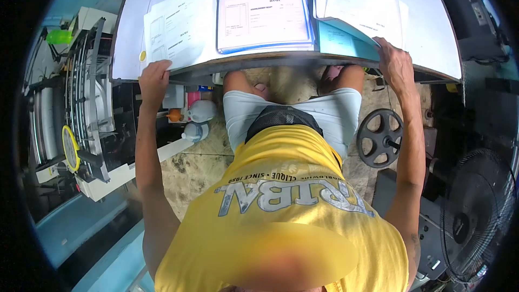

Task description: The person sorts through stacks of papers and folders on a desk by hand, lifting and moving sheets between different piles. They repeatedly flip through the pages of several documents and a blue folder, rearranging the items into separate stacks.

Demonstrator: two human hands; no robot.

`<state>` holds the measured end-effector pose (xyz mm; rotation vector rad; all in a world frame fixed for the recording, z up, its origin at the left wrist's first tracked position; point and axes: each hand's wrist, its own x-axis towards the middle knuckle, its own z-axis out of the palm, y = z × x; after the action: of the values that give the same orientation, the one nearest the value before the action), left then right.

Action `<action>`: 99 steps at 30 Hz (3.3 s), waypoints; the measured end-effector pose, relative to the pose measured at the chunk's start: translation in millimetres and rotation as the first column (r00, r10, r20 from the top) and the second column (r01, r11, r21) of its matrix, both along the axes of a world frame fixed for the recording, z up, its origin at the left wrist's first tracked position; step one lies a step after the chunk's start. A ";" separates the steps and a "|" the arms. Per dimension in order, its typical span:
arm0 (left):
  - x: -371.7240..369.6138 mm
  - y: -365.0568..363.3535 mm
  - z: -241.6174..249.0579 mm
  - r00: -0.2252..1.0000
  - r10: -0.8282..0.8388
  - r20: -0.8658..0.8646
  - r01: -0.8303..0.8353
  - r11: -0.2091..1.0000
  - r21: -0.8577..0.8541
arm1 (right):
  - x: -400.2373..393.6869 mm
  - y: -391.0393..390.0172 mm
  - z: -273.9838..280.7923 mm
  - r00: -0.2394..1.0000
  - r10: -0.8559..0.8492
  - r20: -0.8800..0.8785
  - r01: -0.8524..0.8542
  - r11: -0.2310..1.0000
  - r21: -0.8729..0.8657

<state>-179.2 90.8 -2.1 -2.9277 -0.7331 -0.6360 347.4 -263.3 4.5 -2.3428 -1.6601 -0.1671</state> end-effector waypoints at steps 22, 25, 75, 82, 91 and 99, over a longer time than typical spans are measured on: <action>158.2 -19.2 61.2 0.978 -0.211 -0.004 0.209 0.966 0.153 | 27.5 17.9 33.4 0.902 -0.178 -0.392 0.285 0.929 0.235; 201.0 -25.4 22.1 0.958 -0.253 -0.135 0.278 0.933 0.228 | 29.7 24.7 40.5 0.858 -0.217 -0.466 0.353 0.908 0.227; 299.5 -184.3 -15.8 0.873 -0.487 0.014 0.480 0.864 0.152 | -70.2 174.3 101.4 0.559 0.561 0.611 -0.676 0.735 -0.058; 331.2 -184.8 -53.0 0.889 -0.456 -0.044 0.451 0.855 0.256 | 45.5 68.3 32.4 0.798 0.300 0.523 -0.370 0.929 0.032; 332.7 -180.7 -38.6 0.868 -0.473 0.155 0.445 0.877 0.183 | 2.5 -6.1 -23.1 0.970 0.154 0.190 -0.176 0.979 0.103; 329.1 -166.5 -11.2 0.878 -0.342 0.334 0.394 0.914 -0.101 | -3.9 -8.4 -6.1 0.961 0.221 0.166 -0.225 0.974 0.007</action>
<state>149.9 -75.8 -13.2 -3.1905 -0.2408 -1.1424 343.4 -271.8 -1.7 -2.1524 -1.9721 -0.3431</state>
